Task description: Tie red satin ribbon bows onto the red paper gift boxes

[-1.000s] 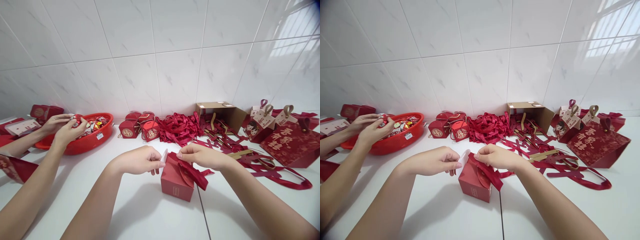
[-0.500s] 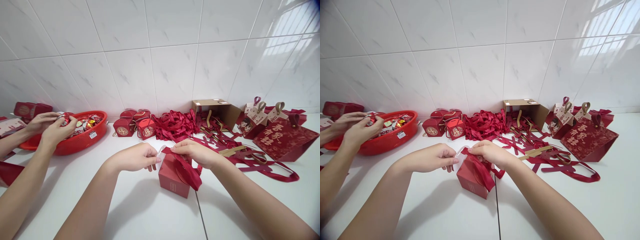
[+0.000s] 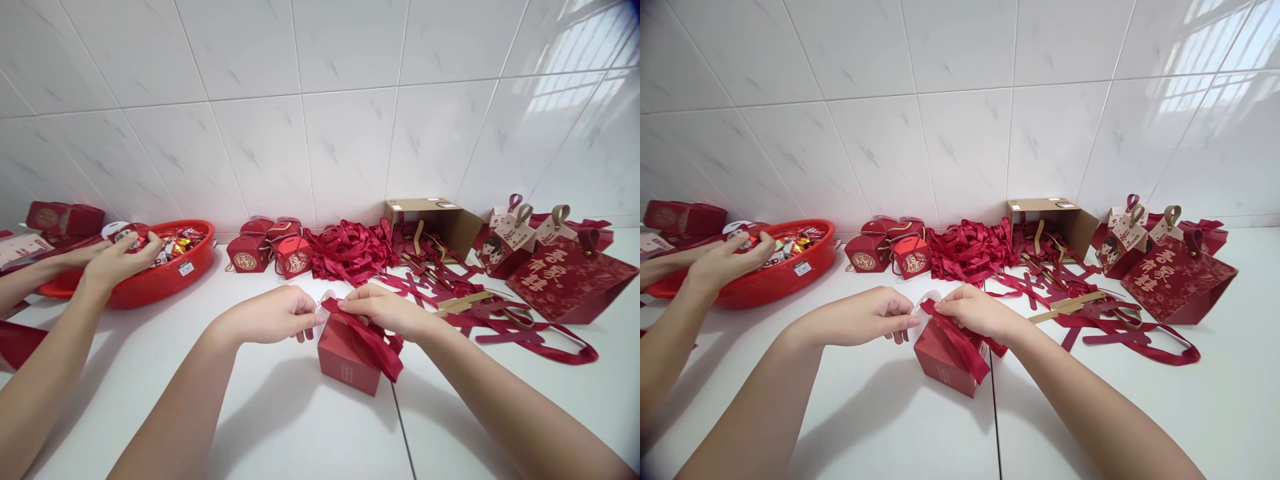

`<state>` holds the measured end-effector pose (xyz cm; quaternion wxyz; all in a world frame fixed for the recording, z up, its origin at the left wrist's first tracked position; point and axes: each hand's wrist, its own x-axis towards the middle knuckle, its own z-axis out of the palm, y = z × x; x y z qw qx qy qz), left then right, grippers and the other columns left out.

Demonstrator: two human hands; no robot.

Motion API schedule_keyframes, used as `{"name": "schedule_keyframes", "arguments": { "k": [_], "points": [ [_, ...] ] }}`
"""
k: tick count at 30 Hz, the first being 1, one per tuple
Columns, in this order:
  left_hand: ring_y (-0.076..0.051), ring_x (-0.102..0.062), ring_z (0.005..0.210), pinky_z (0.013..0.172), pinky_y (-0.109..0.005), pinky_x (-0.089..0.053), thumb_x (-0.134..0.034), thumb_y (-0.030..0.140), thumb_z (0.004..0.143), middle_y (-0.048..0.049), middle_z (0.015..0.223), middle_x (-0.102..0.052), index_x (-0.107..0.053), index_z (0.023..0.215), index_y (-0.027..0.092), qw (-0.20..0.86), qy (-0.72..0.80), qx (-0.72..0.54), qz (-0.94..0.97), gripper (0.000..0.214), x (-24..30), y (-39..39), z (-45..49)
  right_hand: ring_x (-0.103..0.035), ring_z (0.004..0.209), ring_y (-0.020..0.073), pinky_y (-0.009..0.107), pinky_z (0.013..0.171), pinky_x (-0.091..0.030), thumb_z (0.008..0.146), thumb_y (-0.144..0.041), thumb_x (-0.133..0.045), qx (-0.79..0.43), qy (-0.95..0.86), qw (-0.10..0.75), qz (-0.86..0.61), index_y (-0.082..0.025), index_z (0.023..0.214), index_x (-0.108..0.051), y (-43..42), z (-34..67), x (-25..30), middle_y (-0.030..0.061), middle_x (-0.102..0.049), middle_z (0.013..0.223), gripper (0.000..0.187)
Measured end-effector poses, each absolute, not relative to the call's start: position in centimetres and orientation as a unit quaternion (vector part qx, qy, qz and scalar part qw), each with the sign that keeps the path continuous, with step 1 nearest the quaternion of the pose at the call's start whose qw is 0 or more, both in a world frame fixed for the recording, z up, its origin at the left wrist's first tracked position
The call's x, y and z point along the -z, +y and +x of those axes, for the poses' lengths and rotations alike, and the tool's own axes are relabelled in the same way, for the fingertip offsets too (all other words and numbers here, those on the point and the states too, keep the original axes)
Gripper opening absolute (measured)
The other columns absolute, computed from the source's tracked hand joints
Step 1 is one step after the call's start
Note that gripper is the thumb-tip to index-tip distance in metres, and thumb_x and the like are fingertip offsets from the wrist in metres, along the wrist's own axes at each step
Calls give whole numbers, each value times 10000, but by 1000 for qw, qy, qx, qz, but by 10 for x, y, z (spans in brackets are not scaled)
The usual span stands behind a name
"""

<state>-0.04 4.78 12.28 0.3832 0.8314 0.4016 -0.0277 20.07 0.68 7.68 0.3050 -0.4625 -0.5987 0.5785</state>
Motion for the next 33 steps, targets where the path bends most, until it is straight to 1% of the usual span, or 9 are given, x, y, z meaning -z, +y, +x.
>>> {"name": "schedule_keyframes", "arguments": {
  "k": [6,10,18,21,24,26,28,31,33],
  "points": [
    [-200,-649,736,669,-284,-472,-363,556,878,-42,732,-671,-559,687,186,365,426,40,827,460,-128,48,-5,-186,421,50,245,415,-122,819,-393,-526,-574,-607,302,-459,-195,558,-292,7,200,-76,-84,-255,484,403],
    [-189,-645,758,675,-290,-473,-347,524,893,-36,834,-660,-512,861,202,373,460,-18,806,364,-126,51,-4,-187,419,49,250,418,-117,813,-390,-524,-567,-611,303,-462,-195,548,-281,8,200,-76,-83,-255,476,409],
    [-172,-600,703,577,-233,-400,-485,374,835,5,695,-593,-534,690,190,365,433,-81,820,239,-123,47,9,-213,410,53,240,404,-141,816,-413,-515,-559,-609,300,-476,-196,550,-311,6,200,-75,-77,-283,469,399],
    [-180,-619,710,635,-255,-456,-525,339,804,-8,689,-638,-556,671,181,399,436,-136,795,210,-130,50,5,-234,425,56,234,407,-154,811,-516,-521,-528,-625,294,-495,-195,568,-329,5,199,-75,-73,-291,495,446],
    [-186,-633,688,675,-302,-508,-516,342,789,-16,661,-633,-539,681,173,420,440,-259,750,202,-138,56,-7,-329,459,66,214,419,-218,804,-552,-531,-497,-627,307,-516,-182,646,-446,5,200,-79,-54,-392,551,412],
    [-182,-629,681,697,-322,-519,-501,329,776,-10,663,-612,-536,712,168,350,467,-397,708,178,-145,59,-18,-405,516,78,205,458,-285,811,-508,-549,-471,-621,346,-523,-177,755,-526,3,203,-87,-35,-474,624,337],
    [-195,-624,733,778,-368,-507,-478,309,776,-12,692,-605,-554,743,165,181,548,-469,669,166,-153,61,-32,-432,574,85,205,503,-322,818,-464,-560,-427,-625,400,-517,-177,820,-552,-3,209,-100,-23,-505,689,287],
    [-304,-579,978,920,-485,-421,-479,275,774,-80,867,-631,-583,818,154,-72,684,-357,632,165,-163,65,-52,-392,571,82,210,508,-318,829,-463,-548,-351,-637,435,-531,-179,773,-532,-18,224,-123,-23,-479,687,290],
    [-367,-490,1124,959,-533,-369,-492,270,772,-147,1051,-604,-568,935,137,-85,704,-307,635,223,-164,70,-57,-346,536,81,216,472,-284,834,-501,-528,-315,-645,409,-563,-186,708,-490,-28,236,-131,-27,-434,645,341]
  ]
}}
